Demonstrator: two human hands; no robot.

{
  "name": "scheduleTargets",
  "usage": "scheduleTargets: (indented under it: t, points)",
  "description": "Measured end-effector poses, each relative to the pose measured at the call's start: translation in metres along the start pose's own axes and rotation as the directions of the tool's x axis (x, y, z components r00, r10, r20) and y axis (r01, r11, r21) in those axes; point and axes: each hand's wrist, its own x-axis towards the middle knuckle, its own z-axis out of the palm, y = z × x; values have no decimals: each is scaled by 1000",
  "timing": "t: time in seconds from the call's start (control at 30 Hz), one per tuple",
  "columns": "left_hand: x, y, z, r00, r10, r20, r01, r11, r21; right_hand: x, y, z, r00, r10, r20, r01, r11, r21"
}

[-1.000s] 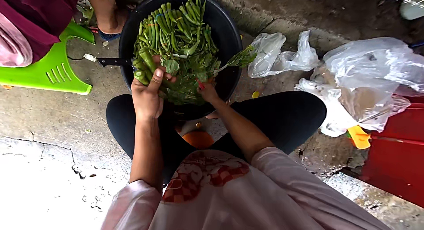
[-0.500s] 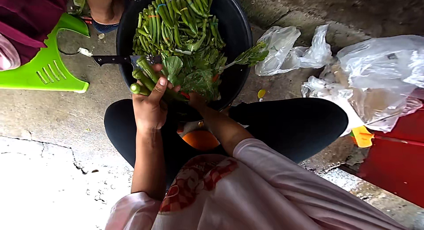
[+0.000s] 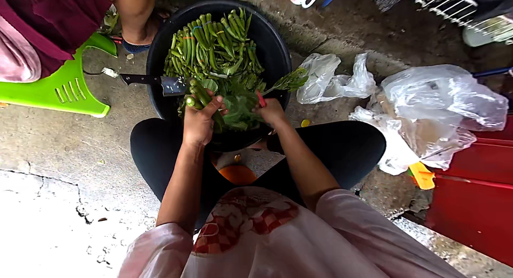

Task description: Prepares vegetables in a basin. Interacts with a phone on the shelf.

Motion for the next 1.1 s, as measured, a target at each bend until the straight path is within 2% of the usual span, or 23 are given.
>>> scheduleTargets:
  t: [0.07, 0.13, 0.2, 0.23, 0.37, 0.53, 0.63, 0.7, 0.8, 0.93, 1.1]
  points:
    - [0, -12, 10, 997, -55, 48, 53, 997, 51, -20, -1, -10, 995, -18, -99, 36, 983, 182]
    - [0, -22, 19, 990, -107, 86, 97, 989, 113, -39, -6, -13, 994, -70, -85, 78, 993, 90]
    - [0, -30, 25, 986, -155, 69, 140, 972, 186, -53, -7, -10, 990, -128, -56, 126, 991, -42]
    - [1, -34, 27, 985, -162, 51, 148, 964, 220, -59, -7, -8, 983, -162, -81, 159, 986, -40]
    - [5, -47, 29, 988, -156, 11, 145, 939, 312, -80, -9, 2, 940, -298, -168, 329, 924, 197]
    - [5, -53, 28, 995, -92, 35, 78, 952, 295, -87, -10, 24, 832, -493, -253, 553, 769, 321]
    - [6, -49, 23, 998, 23, 65, -43, 945, 323, -82, -8, 15, 792, -561, -241, 608, 756, 241]
    - [6, -41, 18, 988, 95, 121, -133, 920, 369, -85, -8, -5, 778, -605, -172, 626, 771, 116]
    - [4, -32, 14, 968, 151, 202, -214, 915, 342, -94, -10, -34, 714, -691, -112, 693, 720, -24]
    - [3, -31, 15, 951, 140, 276, -207, 951, 230, -99, -12, -58, 647, -759, -72, 752, 650, -104]
    - [3, -34, 16, 946, 130, 297, -191, 964, 184, -100, -22, -67, 633, -774, -7, 766, 627, -143]
